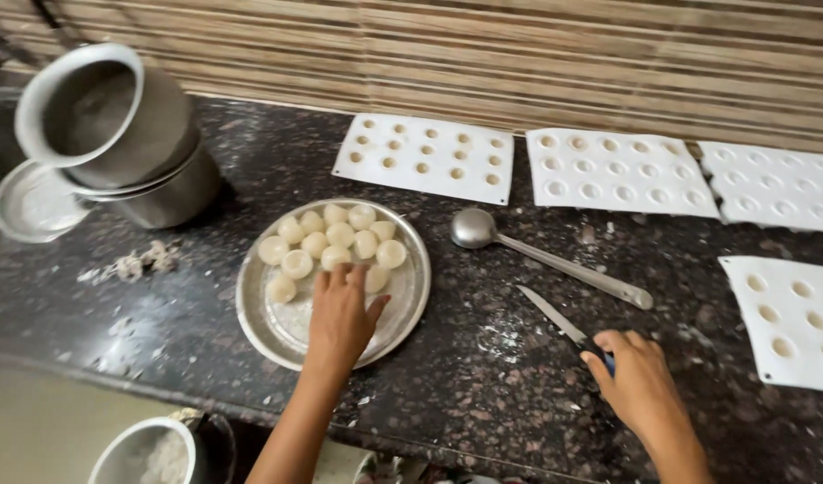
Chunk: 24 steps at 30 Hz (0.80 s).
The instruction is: The recorder is shown using a knife to shape and cut small rounds of white dough on a kitchen counter.
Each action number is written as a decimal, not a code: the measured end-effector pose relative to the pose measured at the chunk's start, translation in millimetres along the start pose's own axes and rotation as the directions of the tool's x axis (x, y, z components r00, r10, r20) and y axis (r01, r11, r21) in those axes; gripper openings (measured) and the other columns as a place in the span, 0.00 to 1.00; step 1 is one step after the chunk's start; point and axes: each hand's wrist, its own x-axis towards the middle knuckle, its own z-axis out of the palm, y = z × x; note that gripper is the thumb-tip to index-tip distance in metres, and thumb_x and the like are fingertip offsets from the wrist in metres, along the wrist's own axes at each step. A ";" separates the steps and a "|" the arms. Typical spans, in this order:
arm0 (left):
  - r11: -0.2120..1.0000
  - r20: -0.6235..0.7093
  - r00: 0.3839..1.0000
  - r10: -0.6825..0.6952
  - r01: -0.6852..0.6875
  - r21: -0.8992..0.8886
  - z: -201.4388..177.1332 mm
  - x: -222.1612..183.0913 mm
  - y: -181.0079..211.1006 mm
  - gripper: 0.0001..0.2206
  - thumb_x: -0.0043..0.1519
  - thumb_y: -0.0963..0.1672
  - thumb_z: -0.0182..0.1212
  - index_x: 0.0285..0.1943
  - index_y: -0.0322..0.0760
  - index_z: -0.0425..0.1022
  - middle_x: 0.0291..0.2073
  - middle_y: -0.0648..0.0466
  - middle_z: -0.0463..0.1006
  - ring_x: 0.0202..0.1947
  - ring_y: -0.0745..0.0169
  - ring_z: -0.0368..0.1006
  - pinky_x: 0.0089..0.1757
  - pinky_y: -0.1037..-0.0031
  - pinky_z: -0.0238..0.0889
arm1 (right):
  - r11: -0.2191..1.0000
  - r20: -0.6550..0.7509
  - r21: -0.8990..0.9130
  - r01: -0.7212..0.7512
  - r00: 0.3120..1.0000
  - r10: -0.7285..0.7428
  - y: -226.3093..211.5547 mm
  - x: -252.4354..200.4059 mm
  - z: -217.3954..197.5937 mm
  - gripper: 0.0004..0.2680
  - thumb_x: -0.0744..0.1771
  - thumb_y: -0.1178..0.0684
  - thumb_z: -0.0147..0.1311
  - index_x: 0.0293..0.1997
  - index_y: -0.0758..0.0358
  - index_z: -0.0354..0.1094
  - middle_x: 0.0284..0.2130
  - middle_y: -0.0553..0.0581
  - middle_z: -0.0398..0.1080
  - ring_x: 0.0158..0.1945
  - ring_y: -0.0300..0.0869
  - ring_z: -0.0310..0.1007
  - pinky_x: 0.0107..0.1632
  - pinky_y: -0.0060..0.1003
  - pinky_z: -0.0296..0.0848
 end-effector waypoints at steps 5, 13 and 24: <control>0.991 -0.039 0.994 0.106 -0.102 0.084 6.7 8.5 -7.7 0.25 0.51 0.45 0.70 0.58 0.31 0.74 0.48 0.43 0.78 0.49 0.40 0.67 0.51 0.56 0.61 | 0.992 0.027 0.121 -0.026 0.999 0.023 3.4 0.5 18.3 0.15 0.66 0.45 0.56 0.53 0.63 0.68 0.45 0.64 0.71 0.48 0.57 0.73 0.50 0.50 0.72; 0.941 0.044 0.984 -0.172 0.178 -0.287 -42.5 -13.0 -8.4 0.18 0.61 0.50 0.65 0.46 0.28 0.72 0.41 0.38 0.77 0.43 0.39 0.73 0.45 0.56 0.66 | 0.818 0.491 0.419 -0.394 0.856 0.161 -118.9 -0.2 -17.1 0.15 0.69 0.36 0.54 0.45 0.57 0.66 0.17 0.55 0.64 0.18 0.44 0.59 0.24 0.41 0.56; 0.826 0.064 0.887 -0.458 0.451 -0.338 -63.7 -34.1 -73.6 0.20 0.61 0.46 0.62 0.56 0.28 0.65 0.40 0.38 0.78 0.38 0.41 0.77 0.42 0.56 0.71 | 0.913 0.267 0.409 -0.015 0.958 -0.103 -217.9 83.1 39.8 0.19 0.65 0.49 0.59 0.57 0.66 0.57 0.28 0.59 0.73 0.27 0.42 0.73 0.30 0.40 0.71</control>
